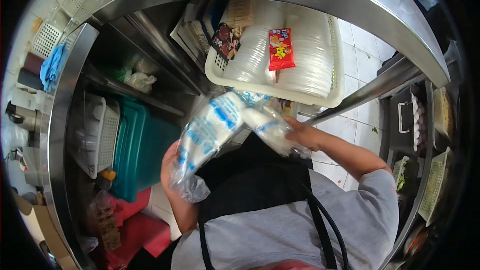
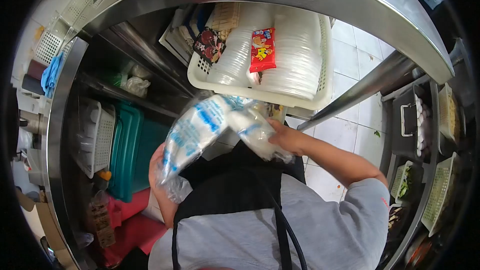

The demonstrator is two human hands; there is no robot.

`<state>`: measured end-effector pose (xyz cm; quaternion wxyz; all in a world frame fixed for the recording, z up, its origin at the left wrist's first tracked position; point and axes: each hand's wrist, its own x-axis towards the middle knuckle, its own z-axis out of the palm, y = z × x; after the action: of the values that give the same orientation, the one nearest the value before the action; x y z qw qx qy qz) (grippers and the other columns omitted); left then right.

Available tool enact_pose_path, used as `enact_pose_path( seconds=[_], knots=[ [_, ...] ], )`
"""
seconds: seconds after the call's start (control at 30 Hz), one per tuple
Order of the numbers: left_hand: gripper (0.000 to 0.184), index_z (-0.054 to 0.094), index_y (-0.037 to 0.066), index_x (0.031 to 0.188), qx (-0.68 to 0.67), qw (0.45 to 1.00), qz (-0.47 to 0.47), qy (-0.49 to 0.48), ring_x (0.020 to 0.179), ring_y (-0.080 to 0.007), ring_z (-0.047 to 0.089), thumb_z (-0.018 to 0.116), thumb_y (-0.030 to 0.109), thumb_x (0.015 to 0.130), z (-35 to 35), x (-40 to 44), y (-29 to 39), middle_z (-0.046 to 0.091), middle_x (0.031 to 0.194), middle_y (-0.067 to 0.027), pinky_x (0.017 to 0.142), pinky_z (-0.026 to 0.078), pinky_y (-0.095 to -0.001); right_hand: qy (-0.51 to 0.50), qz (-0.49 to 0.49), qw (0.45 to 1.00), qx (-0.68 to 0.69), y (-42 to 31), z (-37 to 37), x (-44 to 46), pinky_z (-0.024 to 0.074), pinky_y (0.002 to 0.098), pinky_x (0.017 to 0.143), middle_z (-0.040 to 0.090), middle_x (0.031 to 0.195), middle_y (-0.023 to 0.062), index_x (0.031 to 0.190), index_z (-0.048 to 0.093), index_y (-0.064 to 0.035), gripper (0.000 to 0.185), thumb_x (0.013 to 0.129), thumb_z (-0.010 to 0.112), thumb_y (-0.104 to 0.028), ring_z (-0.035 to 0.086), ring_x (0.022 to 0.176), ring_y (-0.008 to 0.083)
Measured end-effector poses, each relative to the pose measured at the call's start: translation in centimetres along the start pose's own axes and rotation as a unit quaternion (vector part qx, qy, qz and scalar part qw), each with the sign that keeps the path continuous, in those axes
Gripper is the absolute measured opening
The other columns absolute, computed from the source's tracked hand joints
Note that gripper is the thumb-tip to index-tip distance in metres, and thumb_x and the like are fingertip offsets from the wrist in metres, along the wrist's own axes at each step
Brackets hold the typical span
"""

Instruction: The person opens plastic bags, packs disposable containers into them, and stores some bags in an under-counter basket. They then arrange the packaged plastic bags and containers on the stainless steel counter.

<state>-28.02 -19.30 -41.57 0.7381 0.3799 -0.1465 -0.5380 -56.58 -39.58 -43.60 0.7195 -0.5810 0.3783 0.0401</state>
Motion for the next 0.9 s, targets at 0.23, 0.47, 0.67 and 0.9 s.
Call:
enact_pose_path(
  seconds=[0.23,0.47,0.67,0.9],
  knots=[
    [0.044,0.041,-0.011,0.103,0.018,0.994,0.095,0.051,0.081,-0.0269,0.057,0.059,0.013,0.07,-1.8,-3.6,1.6,0.053,0.095,-0.0211,0.073,0.047,-0.0361,0.216,-0.112,0.939,0.242,3.1,1.8,13.7,0.0381,0.0371,0.08,0.04,0.111,0.0188,0.122,0.022,0.0008,0.058,0.074,0.049,-0.017,0.045,0.096,0.0257],
    [0.056,0.037,-0.01,0.109,0.047,0.981,0.174,0.066,0.083,-0.0225,0.056,0.061,0.023,0.069,-2.2,-4.0,2.6,0.053,0.098,-0.0172,0.074,0.046,-0.0312,0.3,-0.119,0.818,-0.476,-2.3,1.5,12.5,0.0344,0.0375,0.086,0.044,0.108,0.022,0.111,0.04,0.002,0.061,0.07,0.052,-0.043,0.044,0.099,0.0332],
    [0.048,0.043,-0.006,0.106,0.005,0.971,0.211,0.112,0.081,-0.0205,0.056,0.059,0.023,0.072,-5.9,-2.7,2.0,0.055,0.096,-0.014,0.072,0.047,-0.0313,0.077,-0.361,0.821,-0.436,-1.7,8.5,5.4,0.0413,0.0375,0.07,0.051,0.085,0.0152,0.092,0.051,-0.0045,0.037,0.068,0.056,-0.032,0.051,0.08,0.0299],
    [0.059,0.043,-0.006,0.107,0.045,0.968,0.208,0.134,0.084,-0.0213,0.055,0.065,0.03,0.066,-5.7,-2.3,1.8,0.054,0.097,-0.0137,0.074,0.046,-0.0318,0.111,-0.341,0.815,-0.456,3.1,8.2,9.0,0.0415,0.0377,0.07,0.051,0.087,0.0154,0.108,0.043,-0.0054,0.042,0.07,0.055,-0.022,0.05,0.081,0.0309]
  ],
)
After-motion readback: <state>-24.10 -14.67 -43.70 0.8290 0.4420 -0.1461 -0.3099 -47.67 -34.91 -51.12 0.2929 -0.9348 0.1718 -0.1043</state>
